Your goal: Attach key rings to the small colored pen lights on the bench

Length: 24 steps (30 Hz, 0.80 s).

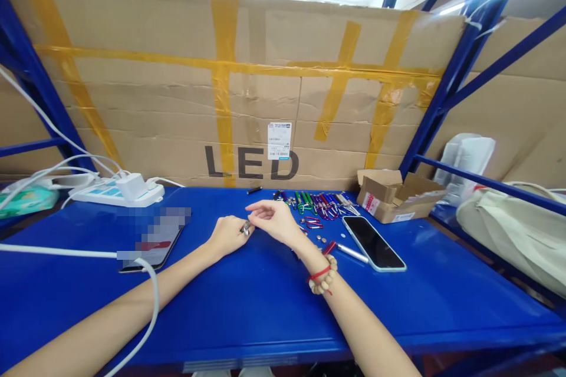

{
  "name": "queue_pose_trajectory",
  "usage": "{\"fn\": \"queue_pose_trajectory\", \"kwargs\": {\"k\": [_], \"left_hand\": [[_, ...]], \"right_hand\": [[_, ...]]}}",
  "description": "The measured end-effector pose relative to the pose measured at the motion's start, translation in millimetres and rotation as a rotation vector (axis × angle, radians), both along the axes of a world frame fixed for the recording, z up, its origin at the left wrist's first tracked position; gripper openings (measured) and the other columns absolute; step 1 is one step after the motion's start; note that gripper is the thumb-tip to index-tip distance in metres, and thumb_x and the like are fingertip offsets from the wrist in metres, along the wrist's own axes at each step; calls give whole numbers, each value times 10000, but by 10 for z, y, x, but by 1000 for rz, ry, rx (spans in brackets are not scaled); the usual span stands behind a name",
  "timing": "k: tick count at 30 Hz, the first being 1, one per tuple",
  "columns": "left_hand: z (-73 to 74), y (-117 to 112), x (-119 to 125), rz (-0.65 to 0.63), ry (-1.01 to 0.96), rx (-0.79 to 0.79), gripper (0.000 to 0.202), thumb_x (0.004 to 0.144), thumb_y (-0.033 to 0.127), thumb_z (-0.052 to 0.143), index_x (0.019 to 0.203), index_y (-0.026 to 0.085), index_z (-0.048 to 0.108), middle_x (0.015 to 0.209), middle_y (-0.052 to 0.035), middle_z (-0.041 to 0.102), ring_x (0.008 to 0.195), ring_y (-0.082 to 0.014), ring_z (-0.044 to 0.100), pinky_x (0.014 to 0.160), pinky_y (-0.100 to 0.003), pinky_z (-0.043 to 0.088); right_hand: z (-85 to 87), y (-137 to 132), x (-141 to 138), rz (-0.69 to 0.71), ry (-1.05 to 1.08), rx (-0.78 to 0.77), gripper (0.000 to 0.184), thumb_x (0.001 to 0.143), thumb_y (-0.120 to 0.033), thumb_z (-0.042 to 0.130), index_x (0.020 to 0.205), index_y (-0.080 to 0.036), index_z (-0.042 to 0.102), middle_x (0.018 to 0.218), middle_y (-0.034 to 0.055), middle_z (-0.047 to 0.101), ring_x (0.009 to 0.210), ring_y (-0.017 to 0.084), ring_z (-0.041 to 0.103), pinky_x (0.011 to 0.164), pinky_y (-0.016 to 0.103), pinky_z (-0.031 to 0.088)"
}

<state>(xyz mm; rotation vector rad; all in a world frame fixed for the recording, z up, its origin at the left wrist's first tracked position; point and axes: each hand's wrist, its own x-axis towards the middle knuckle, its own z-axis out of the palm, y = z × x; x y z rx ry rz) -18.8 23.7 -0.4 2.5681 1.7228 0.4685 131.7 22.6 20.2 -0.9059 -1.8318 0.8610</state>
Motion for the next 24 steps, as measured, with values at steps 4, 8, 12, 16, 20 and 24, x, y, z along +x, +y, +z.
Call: {"fn": "queue_pose_trajectory", "kwargs": {"k": [4,8,12,16,20,24], "left_hand": [[9,17,3,80,-4,-45,423,852,357,330,646,189,659,756,-82,700,799,-229,639,599,-259,364],[19,24,-1,135,-35,-58,408,854,360,324,712,193,668,814,-85,701,817,-237,638,599,-268,372],[35,15,-5,148,-59,-77,489,875,395,269,674,185,663,787,-86,699,794,-224,643,595,-261,368],[30,9,2,132,-60,-64,504,876,393,264,643,179,656,765,-86,697,775,-212,643,591,-257,361],[6,12,13,107,-46,-41,491,875,389,273,661,181,664,757,-83,698,770,-202,641,590,-257,356],[-5,22,13,69,-31,-43,470,868,386,291,679,192,675,757,-78,702,767,-199,640,581,-253,350]], "right_hand": [[-48,29,20,-48,-178,76,188,723,-214,584,856,-132,689,775,59,686,691,137,618,647,249,495],[17,-2,57,-54,-282,75,203,729,-267,607,854,-131,690,773,57,678,649,121,592,601,228,465],[178,-141,102,348,-447,-210,322,642,-380,697,840,-127,684,673,29,663,542,102,575,496,192,436],[234,-242,120,536,-581,-353,440,553,-373,757,914,-136,675,654,21,667,576,116,606,453,160,398],[159,-218,107,531,-632,-367,409,565,-389,741,870,-122,690,753,60,692,595,113,601,489,173,432],[110,-169,84,433,-615,-268,299,651,-360,683,814,-109,701,703,54,682,573,97,574,532,183,447]]}}
